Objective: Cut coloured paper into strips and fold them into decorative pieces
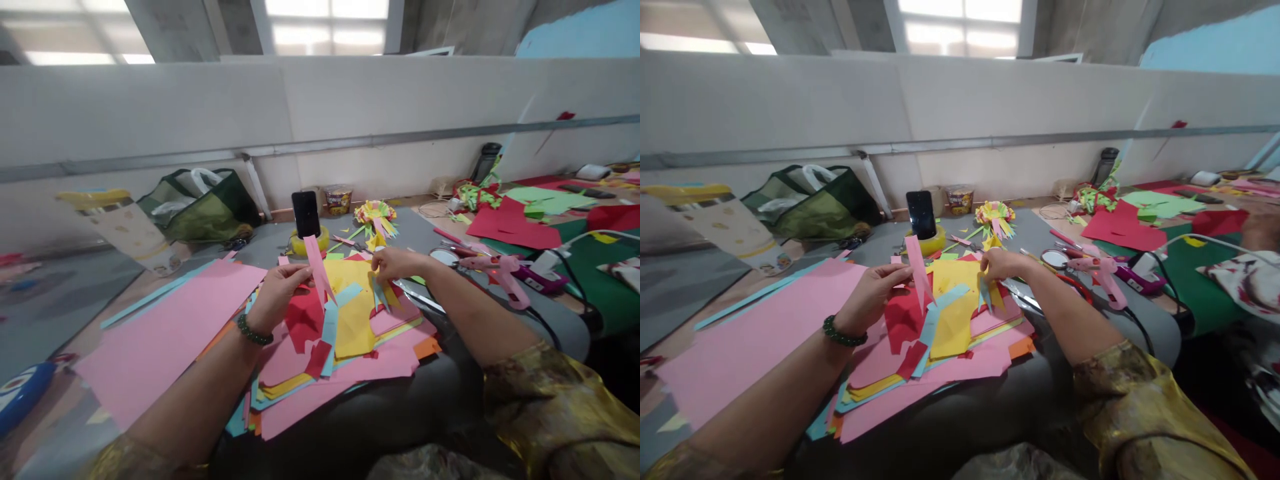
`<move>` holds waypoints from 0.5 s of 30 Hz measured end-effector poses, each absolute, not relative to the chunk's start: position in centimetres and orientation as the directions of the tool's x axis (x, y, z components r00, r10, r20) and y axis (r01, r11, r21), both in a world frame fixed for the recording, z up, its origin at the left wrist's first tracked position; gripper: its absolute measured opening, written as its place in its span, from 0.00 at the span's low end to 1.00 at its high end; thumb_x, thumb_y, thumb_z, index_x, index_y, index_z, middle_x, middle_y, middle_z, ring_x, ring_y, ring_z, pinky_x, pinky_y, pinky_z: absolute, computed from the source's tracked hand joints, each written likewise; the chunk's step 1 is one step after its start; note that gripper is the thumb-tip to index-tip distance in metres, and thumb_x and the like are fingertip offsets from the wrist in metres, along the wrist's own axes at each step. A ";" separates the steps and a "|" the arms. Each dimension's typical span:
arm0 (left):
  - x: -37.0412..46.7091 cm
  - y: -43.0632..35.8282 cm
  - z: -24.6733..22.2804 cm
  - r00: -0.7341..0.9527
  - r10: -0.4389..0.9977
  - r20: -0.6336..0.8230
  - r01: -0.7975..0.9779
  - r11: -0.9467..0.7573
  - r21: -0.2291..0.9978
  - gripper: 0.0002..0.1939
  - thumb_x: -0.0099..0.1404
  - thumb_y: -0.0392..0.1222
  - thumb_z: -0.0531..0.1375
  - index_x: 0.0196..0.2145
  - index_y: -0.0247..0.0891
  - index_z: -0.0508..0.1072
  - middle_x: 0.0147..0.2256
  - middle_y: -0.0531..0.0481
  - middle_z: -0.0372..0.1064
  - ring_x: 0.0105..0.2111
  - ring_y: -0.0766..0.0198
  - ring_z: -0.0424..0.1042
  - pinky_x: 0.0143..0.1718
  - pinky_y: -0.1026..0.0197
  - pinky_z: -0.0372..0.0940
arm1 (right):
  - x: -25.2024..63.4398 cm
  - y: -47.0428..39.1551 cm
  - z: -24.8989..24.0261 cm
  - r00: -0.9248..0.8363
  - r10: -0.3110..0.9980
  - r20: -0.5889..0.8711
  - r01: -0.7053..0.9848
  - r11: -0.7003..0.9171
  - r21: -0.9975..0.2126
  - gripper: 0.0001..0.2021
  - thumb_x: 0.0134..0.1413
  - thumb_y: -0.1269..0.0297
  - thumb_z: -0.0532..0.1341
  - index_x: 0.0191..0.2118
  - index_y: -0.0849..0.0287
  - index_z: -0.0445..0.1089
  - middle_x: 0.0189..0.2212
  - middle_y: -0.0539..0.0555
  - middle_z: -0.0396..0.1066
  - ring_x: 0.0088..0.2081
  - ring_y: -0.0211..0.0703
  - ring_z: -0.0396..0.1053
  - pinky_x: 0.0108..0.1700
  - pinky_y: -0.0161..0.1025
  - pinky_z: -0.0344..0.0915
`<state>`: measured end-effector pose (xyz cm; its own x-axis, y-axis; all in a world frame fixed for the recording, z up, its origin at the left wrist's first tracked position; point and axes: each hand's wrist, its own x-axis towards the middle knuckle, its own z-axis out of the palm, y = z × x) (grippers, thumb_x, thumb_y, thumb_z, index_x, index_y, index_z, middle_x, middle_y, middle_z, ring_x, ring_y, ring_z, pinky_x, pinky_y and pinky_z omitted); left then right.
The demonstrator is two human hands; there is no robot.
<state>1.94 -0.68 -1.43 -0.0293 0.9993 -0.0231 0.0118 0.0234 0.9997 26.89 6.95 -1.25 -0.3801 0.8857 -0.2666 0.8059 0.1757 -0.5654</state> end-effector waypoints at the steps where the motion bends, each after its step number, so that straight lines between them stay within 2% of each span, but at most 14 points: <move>1: 1.9 -0.7 -1.4 -0.026 0.999 -0.018 0.017 0.019 1.000 0.14 0.42 0.50 0.68 0.22 0.36 0.77 0.24 0.50 0.72 0.24 0.67 0.68 0.27 0.64 0.64 | 27.0 7.0 -1.2 -0.387 0.886 -0.254 0.789 0.175 -0.589 0.12 0.34 0.67 0.69 0.29 0.58 0.67 0.16 0.44 0.64 0.20 0.36 0.63 0.23 0.33 0.58; 4: 1.9 -0.7 -1.5 -0.006 1.000 -0.010 0.016 0.011 1.000 0.14 0.42 0.51 0.68 0.21 0.36 0.76 0.24 0.49 0.72 0.24 0.66 0.69 0.26 0.64 0.64 | 27.3 7.0 -0.8 -0.411 0.884 -0.222 0.744 0.185 -0.641 0.11 0.40 0.62 0.66 0.31 0.58 0.67 0.16 0.43 0.62 0.20 0.35 0.62 0.22 0.32 0.58; 7: 1.8 -0.6 -1.5 -0.021 1.000 -0.006 0.006 0.006 1.000 0.14 0.41 0.51 0.68 0.19 0.36 0.75 0.23 0.50 0.72 0.24 0.67 0.69 0.26 0.65 0.64 | 27.7 6.8 -0.3 -0.399 0.887 -0.235 0.746 0.165 -0.646 0.12 0.42 0.57 0.66 0.27 0.58 0.66 0.16 0.45 0.64 0.19 0.34 0.60 0.21 0.32 0.56; 12: 1.7 -0.3 -1.6 -0.110 0.994 0.026 0.019 -0.024 1.000 0.16 0.40 0.52 0.69 0.21 0.36 0.77 0.21 0.51 0.71 0.23 0.66 0.69 0.26 0.65 0.64 | 27.9 6.1 0.3 -0.396 0.842 -0.367 0.875 0.225 -0.429 0.20 0.48 0.52 0.63 0.14 0.59 0.65 0.14 0.50 0.66 0.18 0.33 0.57 0.22 0.33 0.53; 15: 1.6 -0.2 -1.6 -0.125 0.991 0.040 0.019 -0.038 0.999 0.16 0.39 0.53 0.69 0.19 0.36 0.75 0.19 0.51 0.70 0.23 0.67 0.69 0.25 0.66 0.63 | 27.0 5.6 0.1 -0.431 0.814 -0.390 0.880 0.285 -0.379 0.21 0.43 0.54 0.66 0.10 0.58 0.64 0.11 0.49 0.63 0.18 0.33 0.56 0.21 0.34 0.50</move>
